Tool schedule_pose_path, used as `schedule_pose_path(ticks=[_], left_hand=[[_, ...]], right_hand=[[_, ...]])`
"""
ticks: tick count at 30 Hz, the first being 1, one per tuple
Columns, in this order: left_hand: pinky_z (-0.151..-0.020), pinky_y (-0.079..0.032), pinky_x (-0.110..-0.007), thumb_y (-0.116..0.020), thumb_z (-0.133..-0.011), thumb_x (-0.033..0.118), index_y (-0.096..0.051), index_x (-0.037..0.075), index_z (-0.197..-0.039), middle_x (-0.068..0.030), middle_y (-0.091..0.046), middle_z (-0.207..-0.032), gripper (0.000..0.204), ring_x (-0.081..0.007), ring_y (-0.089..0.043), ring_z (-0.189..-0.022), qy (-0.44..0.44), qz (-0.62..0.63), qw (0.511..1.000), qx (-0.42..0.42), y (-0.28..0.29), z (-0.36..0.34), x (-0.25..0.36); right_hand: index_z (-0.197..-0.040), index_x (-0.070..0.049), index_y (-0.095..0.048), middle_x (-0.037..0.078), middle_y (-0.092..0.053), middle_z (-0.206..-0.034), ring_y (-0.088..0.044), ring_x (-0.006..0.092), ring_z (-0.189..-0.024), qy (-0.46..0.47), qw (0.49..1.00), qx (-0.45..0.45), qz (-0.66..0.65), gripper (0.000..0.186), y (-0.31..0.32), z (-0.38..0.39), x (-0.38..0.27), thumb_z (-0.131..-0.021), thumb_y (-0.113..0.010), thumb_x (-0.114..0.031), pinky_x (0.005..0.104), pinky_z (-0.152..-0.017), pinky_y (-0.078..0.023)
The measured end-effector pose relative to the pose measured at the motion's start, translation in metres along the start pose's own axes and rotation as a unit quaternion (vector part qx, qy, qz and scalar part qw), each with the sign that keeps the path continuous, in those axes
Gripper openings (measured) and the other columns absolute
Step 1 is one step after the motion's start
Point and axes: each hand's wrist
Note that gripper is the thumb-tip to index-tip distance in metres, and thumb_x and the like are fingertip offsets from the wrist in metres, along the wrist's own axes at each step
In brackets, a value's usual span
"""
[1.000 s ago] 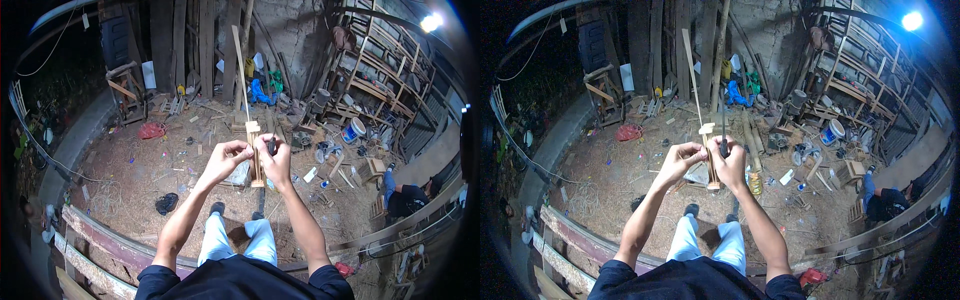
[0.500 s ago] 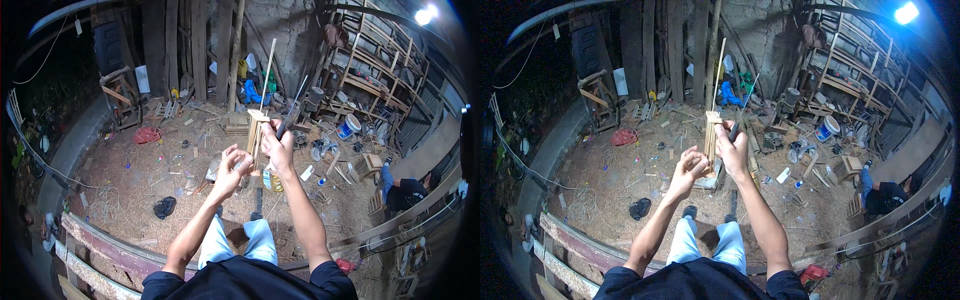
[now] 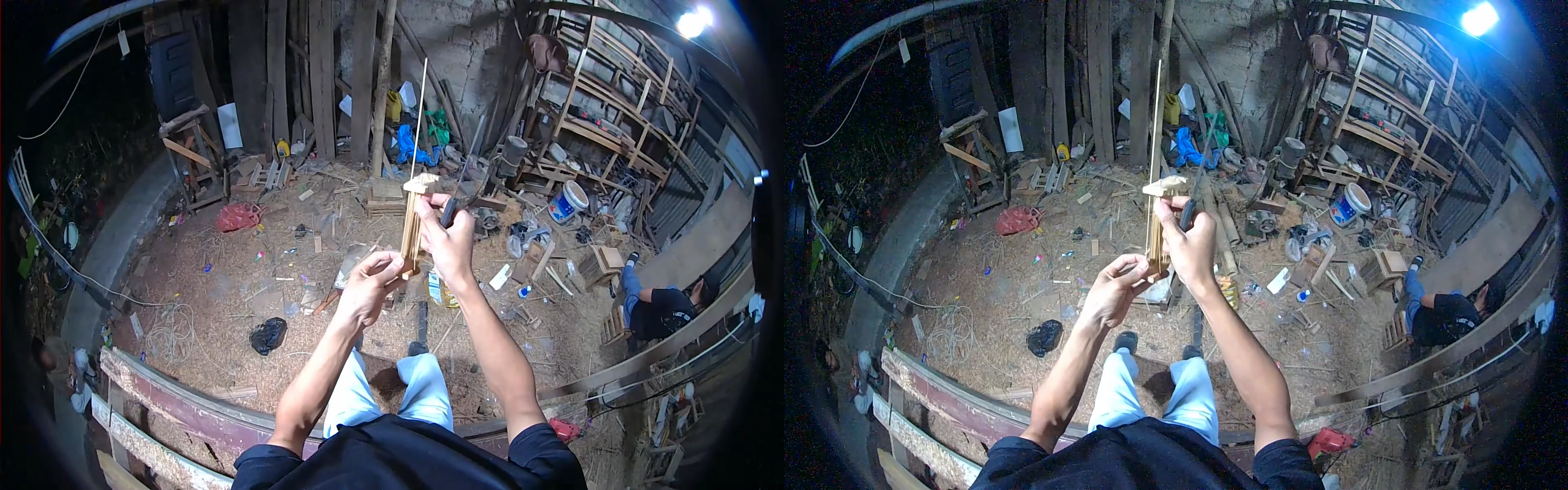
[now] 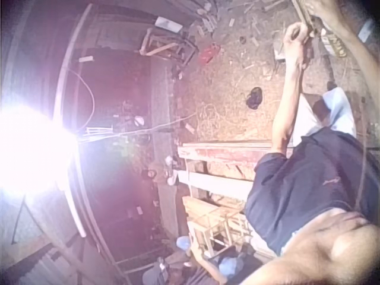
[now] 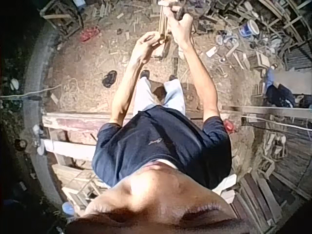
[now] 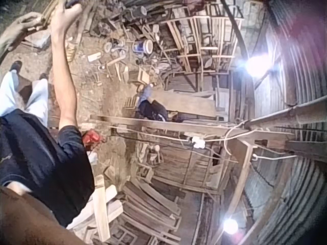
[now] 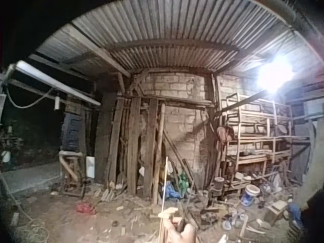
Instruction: The person uses a red power drill to create holes in a small wooden frame and then uses a knife to carve and smooth a thin wooden rod.
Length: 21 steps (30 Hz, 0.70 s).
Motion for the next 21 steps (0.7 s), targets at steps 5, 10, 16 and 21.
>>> schedule_pose_path(ticks=[5, 10, 16, 21], left_hand=[[-0.080, -0.051, -0.027, -0.064, -0.088, 0.012, -0.063, 0.002, -0.103, -0.0038, -0.066, -0.097, 0.018, -0.0110, -0.062, -0.087, -0.057, 0.010, 0.996, 0.071, -0.006, 0.005, 0.005], [-0.083, -0.050, -0.028, -0.060, -0.091, 0.013, -0.061, 0.002, -0.106, -0.0039, -0.064, -0.100, 0.019, -0.0122, -0.061, -0.089, -0.075, 0.000, 0.996, 0.042, -0.008, 0.008, 0.016], [-0.076, -0.050, -0.022, -0.060, -0.091, 0.014, -0.062, 0.002, -0.107, -0.0013, -0.064, -0.098, 0.020, -0.0073, -0.060, -0.088, -0.096, -0.039, 0.994, 0.028, -0.008, 0.016, 0.022], [-0.076, -0.050, -0.021, -0.060, -0.091, 0.015, -0.062, 0.003, -0.107, -0.0007, -0.065, -0.097, 0.019, -0.0071, -0.060, -0.088, -0.115, -0.101, 0.987, 0.057, -0.015, 0.024, 0.035]], right_hand=[[-0.089, 0.001, -0.065, 0.000, -0.062, -0.071, -0.052, 0.0067, -0.062, 0.075, 0.979, -0.027, 0.187, 0.019, 0.000, 0.010, -0.009, -0.086, -0.066, -0.017, 0.0247, -0.057, -0.042], [-0.088, 0.001, -0.066, 0.004, -0.061, -0.066, -0.050, 0.0070, -0.058, 0.113, 0.940, -0.112, 0.301, 0.020, 0.000, 0.019, -0.013, -0.083, -0.068, -0.018, 0.0253, -0.053, -0.040], [-0.085, 0.000, -0.068, 0.003, -0.057, -0.060, -0.045, 0.0055, -0.055, 0.087, 0.952, -0.158, 0.245, 0.021, 0.007, 0.020, -0.006, -0.082, -0.070, -0.020, 0.0261, -0.049, -0.035], [-0.085, 0.000, -0.069, 0.000, -0.054, -0.060, -0.041, 0.0045, -0.056, 0.091, 0.955, -0.180, 0.218, 0.018, 0.009, 0.019, -0.011, -0.082, -0.071, -0.017, 0.0247, -0.049, -0.032]])
Point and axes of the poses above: each hand's wrist, its own z-axis away from the middle knuckle, its own y-axis out of the back of the hand, x = y × z
